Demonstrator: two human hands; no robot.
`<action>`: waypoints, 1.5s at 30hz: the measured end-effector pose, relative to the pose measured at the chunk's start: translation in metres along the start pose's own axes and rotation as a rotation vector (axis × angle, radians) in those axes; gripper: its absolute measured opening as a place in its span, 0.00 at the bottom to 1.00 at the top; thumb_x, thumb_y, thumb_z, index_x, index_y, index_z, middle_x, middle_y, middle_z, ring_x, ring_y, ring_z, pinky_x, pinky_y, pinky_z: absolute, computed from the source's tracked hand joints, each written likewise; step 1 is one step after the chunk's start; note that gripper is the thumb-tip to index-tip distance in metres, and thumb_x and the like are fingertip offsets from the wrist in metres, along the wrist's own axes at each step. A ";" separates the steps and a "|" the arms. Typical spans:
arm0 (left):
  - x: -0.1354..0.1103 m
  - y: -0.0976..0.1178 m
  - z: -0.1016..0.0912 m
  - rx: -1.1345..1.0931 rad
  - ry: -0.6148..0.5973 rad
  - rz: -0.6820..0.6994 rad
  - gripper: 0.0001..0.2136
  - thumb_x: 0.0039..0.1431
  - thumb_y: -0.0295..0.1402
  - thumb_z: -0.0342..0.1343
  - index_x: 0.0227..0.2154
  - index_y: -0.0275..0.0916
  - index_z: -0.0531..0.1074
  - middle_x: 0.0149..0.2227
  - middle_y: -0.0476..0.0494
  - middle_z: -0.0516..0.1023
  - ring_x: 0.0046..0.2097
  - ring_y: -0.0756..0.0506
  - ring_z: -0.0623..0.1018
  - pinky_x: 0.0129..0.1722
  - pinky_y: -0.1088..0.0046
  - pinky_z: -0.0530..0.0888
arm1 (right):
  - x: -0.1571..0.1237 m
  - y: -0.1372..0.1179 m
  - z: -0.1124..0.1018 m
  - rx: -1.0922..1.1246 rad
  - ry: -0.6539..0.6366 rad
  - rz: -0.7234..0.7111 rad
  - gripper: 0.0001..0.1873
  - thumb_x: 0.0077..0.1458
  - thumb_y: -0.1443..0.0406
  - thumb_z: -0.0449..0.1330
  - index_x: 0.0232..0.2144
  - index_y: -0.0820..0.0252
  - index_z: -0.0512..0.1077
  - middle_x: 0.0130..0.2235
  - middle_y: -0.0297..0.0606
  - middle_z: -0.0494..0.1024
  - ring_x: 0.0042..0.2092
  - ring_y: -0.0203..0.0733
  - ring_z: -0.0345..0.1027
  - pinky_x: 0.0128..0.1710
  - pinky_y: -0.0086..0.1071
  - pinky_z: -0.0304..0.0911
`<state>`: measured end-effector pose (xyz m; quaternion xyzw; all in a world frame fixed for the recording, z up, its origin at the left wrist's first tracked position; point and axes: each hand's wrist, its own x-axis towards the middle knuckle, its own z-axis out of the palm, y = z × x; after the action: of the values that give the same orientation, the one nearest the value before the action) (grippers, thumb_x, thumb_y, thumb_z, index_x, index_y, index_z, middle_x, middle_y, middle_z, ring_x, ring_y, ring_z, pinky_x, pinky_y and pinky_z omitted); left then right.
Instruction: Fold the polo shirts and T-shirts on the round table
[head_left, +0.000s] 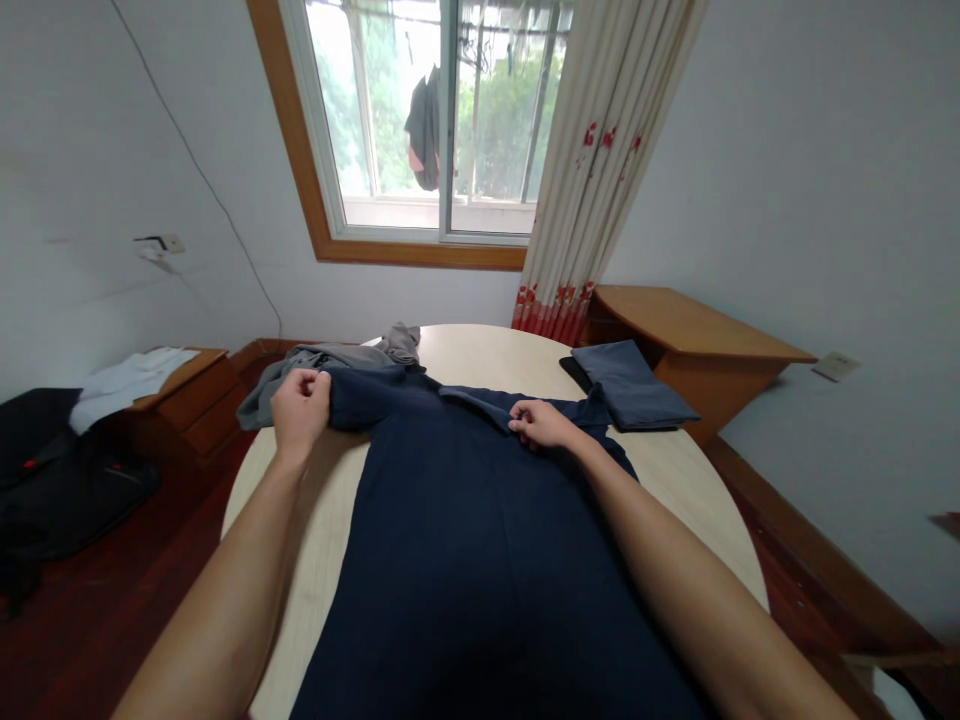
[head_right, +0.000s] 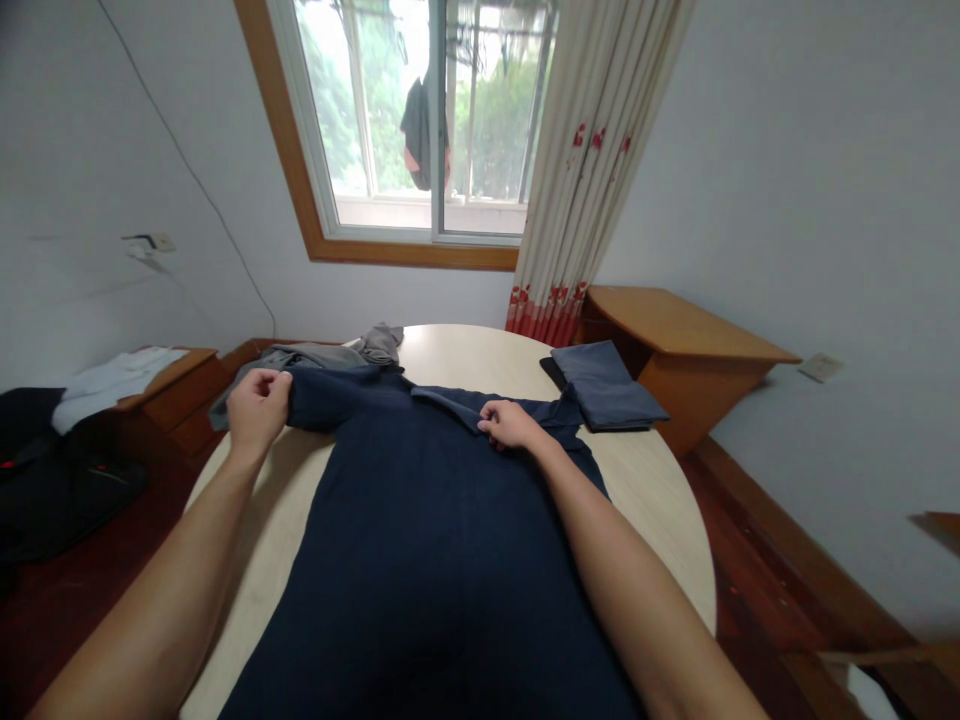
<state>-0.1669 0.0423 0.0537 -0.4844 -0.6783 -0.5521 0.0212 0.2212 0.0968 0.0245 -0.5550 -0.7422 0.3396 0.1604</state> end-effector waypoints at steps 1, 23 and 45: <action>0.002 -0.005 -0.001 0.027 -0.019 -0.037 0.11 0.54 0.41 0.52 0.28 0.39 0.72 0.24 0.50 0.72 0.28 0.47 0.72 0.31 0.74 0.67 | 0.003 -0.001 -0.003 0.061 -0.001 0.002 0.04 0.62 0.70 0.58 0.33 0.60 0.68 0.21 0.28 0.73 0.18 0.32 0.67 0.20 0.24 0.60; -0.050 0.004 0.052 0.260 -0.762 0.574 0.18 0.64 0.38 0.49 0.52 0.41 0.74 0.58 0.40 0.76 0.59 0.40 0.73 0.62 0.58 0.65 | 0.032 -0.009 0.039 -0.438 0.239 -0.093 0.26 0.67 0.58 0.54 0.63 0.61 0.65 0.68 0.50 0.61 0.69 0.51 0.53 0.68 0.50 0.47; -0.072 0.006 0.054 0.694 -0.899 0.243 0.38 0.66 0.58 0.37 0.69 0.37 0.57 0.72 0.32 0.51 0.72 0.33 0.53 0.67 0.46 0.53 | -0.017 0.059 -0.051 -0.522 0.419 0.584 0.28 0.57 0.55 0.62 0.55 0.64 0.73 0.53 0.62 0.76 0.54 0.60 0.73 0.50 0.47 0.69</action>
<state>-0.0973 0.0379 -0.0036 -0.7104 -0.7015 -0.0310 -0.0478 0.3009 0.1065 0.0232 -0.8201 -0.5667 0.0520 0.0593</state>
